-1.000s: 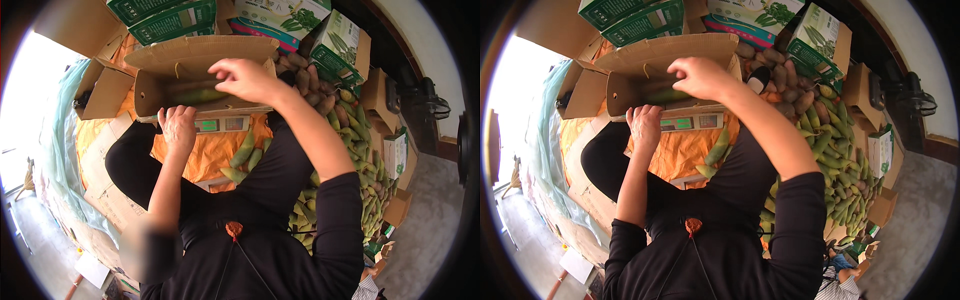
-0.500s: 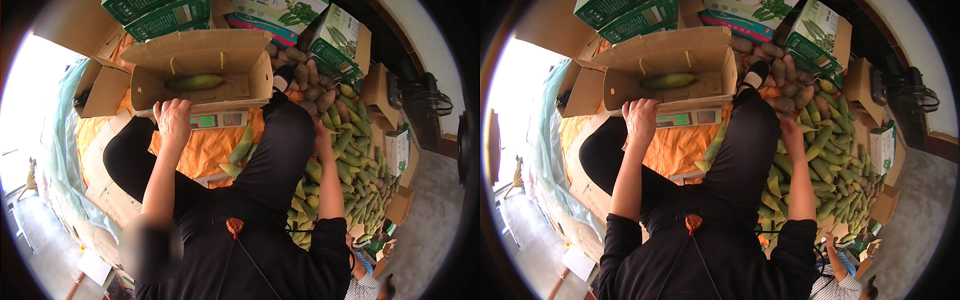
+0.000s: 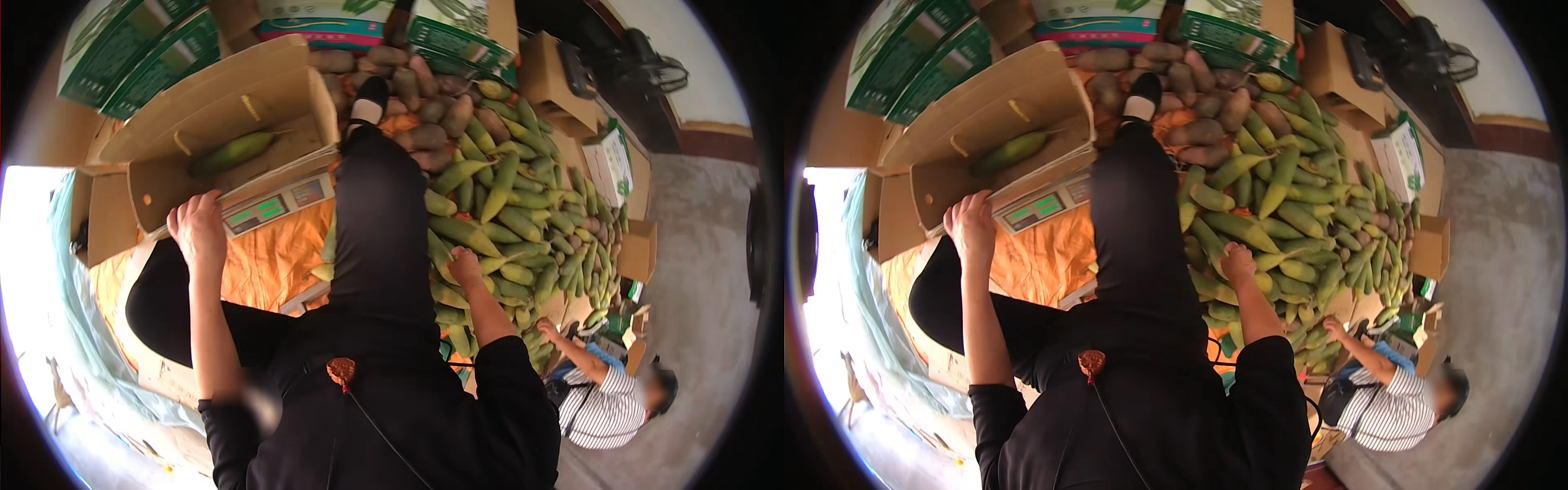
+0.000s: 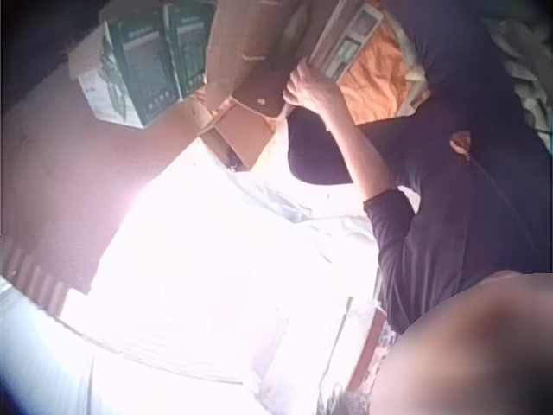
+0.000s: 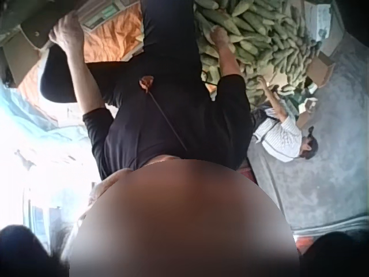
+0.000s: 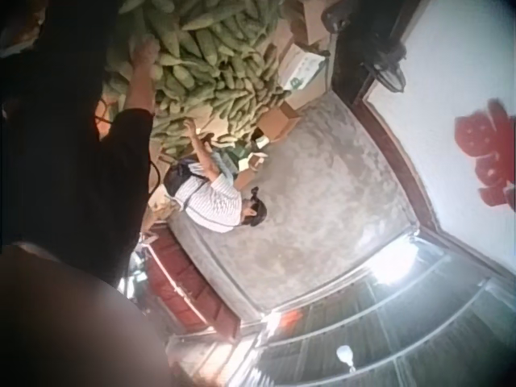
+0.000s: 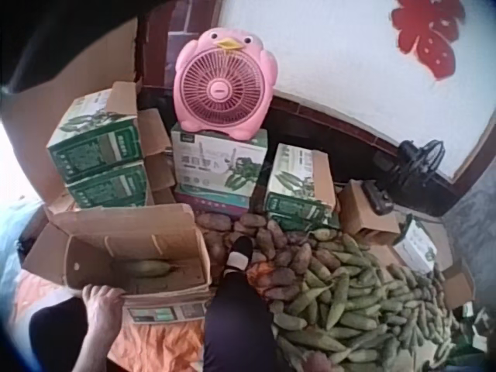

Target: Packing fruit from a pile on the floor into cardboard boxes and weighing them.

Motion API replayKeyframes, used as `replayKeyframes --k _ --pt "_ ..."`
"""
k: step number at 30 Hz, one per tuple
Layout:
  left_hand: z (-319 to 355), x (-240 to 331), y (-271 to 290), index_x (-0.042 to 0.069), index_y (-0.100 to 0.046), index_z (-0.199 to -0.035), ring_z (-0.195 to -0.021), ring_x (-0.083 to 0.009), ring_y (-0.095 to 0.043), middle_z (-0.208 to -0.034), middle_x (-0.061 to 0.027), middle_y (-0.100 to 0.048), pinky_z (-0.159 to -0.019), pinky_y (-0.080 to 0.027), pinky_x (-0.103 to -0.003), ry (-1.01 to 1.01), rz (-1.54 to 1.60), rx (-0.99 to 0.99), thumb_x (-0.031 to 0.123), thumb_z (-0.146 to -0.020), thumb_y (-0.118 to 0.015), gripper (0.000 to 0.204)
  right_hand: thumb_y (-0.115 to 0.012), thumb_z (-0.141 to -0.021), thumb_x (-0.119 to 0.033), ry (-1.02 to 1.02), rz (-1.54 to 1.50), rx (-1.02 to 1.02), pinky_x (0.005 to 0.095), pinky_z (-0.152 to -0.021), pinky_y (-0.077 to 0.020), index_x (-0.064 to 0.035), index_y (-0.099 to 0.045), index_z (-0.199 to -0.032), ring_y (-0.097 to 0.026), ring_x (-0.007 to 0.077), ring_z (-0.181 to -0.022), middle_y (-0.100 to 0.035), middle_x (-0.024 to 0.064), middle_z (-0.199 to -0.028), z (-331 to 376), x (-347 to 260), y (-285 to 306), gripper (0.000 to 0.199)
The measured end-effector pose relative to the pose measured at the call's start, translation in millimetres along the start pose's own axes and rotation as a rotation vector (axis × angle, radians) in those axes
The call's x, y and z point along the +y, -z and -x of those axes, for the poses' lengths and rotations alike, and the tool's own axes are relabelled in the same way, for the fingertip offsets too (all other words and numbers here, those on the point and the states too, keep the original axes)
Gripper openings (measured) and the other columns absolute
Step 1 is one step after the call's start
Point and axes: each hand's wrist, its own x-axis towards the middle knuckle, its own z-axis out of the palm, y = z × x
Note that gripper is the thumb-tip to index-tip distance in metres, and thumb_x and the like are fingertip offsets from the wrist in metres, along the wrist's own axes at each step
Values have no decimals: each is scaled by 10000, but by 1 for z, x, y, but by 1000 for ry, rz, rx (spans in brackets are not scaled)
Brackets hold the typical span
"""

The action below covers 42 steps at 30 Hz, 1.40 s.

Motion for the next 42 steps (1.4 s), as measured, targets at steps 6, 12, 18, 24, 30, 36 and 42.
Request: replayKeyframes --k 6,12,18,24,30,36,42 --pt "-6 16 -2 156 -637 -1075 -1042 -236 -550 -1009 -28 -632 -1036 -296 -461 -11 29 11 105 -842 -603 241 -752 -732 -356 -159 60 58 449 -901 -471 -158 -576 -1170 -528 282 -1132 -567 70 -1176 18 20 11 512" --pt "-4 14 -4 150 -661 -1005 -1024 -235 -559 -981 -22 -640 -1029 -309 -453 -4 7 43 106 -824 -613 192 -794 -668 -404 -174 161 -40 491 -949 -445 -148 -510 -1247 -476 264 -1228 -513 50 -1289 20 -26 -3 694" --pt "-4 17 -2 142 -660 -978 -1015 -255 -555 -968 -36 -634 -1032 -310 -450 -5 62 39 111 -810 -624 175 -803 -663 -357 -265 12 -69 451 -929 -474 -52 -509 -1225 -516 313 -1183 -550 133 -1245 -9 -1 -22 703" --pt "-1 17 -2 134 -662 -964 -999 -252 -555 -949 -33 -629 -1037 -298 -471 28 85 61 95 -812 -613 164 -804 -637 -248 -114 -283 53 383 -883 -492 44 -575 -1151 -618 325 -1022 -632 213 -1098 3 20 33 634" --pt "-3 17 -4 130 -667 -943 -997 -241 -554 -935 -30 -624 -1047 -284 -475 26 107 83 102 -811 -618 143 -744 -678 -68 435 -754 326 357 -820 -481 46 -568 -1096 -616 275 -915 -629 157 -994 34 -76 194 468" --pt "2 12 -5 120 -669 -926 -991 -237 -553 -925 -33 -622 -1053 -281 -479 38 95 96 103 -810 -622 126 -794 -659 -149 1039 -441 546 401 -869 -437 -17 -565 -1117 -567 318 -969 -589 145 -1021 57 -241 301 529" --pt "-1 16 -3 122 -658 -962 -987 -253 -561 -941 -39 -630 -1005 -324 -455 -2 64 80 95 -808 -623 160 -806 -583 -274 984 -55 113 424 -807 -518 -22 -680 -952 -626 321 -981 -666 170 -993 61 -404 267 464"
